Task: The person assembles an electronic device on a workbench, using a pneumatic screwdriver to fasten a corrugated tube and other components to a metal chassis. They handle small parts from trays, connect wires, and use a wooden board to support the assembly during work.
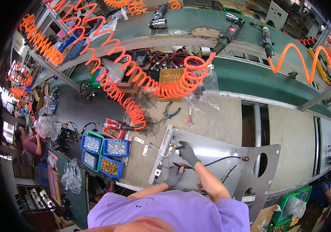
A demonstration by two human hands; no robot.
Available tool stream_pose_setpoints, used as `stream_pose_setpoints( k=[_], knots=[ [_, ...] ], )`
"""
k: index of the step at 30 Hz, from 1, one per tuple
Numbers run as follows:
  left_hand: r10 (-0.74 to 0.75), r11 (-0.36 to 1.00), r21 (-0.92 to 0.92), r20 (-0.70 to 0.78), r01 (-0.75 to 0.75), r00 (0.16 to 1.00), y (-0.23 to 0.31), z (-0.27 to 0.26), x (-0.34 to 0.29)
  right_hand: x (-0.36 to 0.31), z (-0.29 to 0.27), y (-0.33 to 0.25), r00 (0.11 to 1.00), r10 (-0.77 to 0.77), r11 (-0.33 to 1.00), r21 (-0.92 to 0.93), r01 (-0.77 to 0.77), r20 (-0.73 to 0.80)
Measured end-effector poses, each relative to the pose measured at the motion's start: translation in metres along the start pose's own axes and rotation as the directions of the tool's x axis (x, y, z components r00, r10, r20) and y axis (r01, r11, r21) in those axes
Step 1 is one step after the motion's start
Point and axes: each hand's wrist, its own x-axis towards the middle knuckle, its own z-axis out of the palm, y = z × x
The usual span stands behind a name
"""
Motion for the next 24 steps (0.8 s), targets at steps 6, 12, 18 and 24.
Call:
stream_pose_setpoints(
  k=[6,12,18,24],
  knots=[
    [0.012,0.999,-0.035,-0.048,-0.014,0.999,0.004,-0.001,0.001,0.0,0.007,0.003,0.99,-0.056,0.998,0.019,0.054,0.128],
    [0.001,0.998,-0.062,-0.065,-0.005,0.998,0.008,-0.003,0.003,-0.002,0.006,-0.004,0.998,-0.001,0.997,0.076,-0.003,0.06],
    [0.037,0.998,-0.056,-0.085,-0.041,0.996,0.004,0.001,0.002,0.004,0.011,-0.01,0.999,-0.038,0.998,-0.046,0.04,0.033],
    [0.023,0.999,-0.043,-0.08,-0.027,0.996,0.003,0.003,0.002,0.004,0.017,-0.01,0.999,-0.005,1.0,-0.016,0.004,-0.052]
  ],
)
